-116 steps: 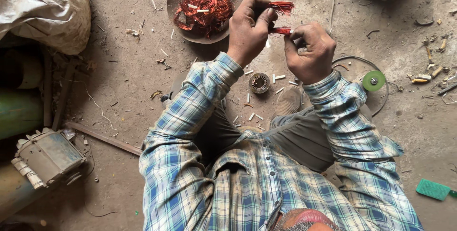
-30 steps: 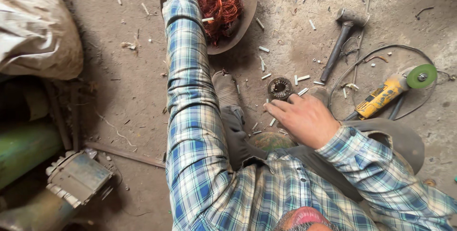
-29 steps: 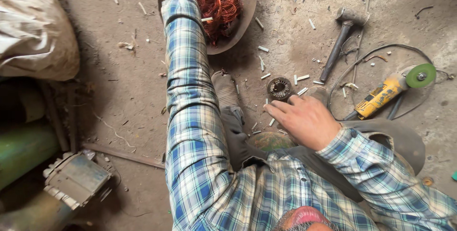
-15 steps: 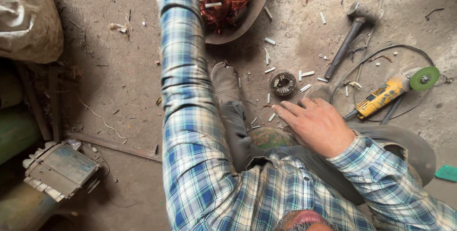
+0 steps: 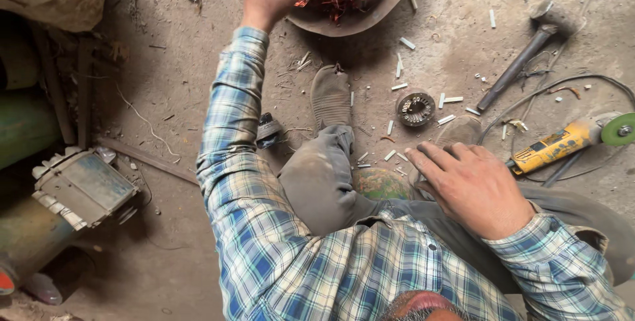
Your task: The person removes copper wire coils from a motor armature and places them in a metal bowl. They then insert small white insulating pieces into the slots of the armature.
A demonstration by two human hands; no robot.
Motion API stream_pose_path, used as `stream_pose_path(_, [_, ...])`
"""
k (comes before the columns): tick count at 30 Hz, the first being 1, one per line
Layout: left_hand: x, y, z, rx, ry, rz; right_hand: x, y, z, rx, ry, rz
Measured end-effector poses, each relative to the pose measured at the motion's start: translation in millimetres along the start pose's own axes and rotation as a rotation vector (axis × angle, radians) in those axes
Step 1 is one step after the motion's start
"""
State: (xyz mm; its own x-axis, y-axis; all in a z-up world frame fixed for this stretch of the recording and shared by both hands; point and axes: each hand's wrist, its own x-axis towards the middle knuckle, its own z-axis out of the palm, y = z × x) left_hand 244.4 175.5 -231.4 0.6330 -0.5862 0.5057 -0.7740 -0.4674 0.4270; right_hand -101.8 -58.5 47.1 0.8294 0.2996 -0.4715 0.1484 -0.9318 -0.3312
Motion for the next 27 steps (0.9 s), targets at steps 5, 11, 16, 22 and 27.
stream_pose_path(5, [-5, 17, 7, -0.257, -0.176, -0.309, 11, -2, 4, -0.005, 0.000, -0.012])
stream_pose_path(11, [-6, 11, 36, -0.051, -0.160, -0.390, 19, -4, 6, -0.028, -0.036, 0.000])
stream_pose_path(16, [-26, -17, 52, -0.424, -0.029, -0.482, 19, -3, 7, -0.056, -0.053, -0.002])
stream_pose_path(22, [-40, -38, -2, -0.560, -0.474, -0.504, 15, -3, 6, -0.074, -0.064, -0.006])
stream_pose_path(27, [-30, 12, -36, 0.296, -1.058, -0.184, 11, -2, 8, -0.049, -0.031, 0.003])
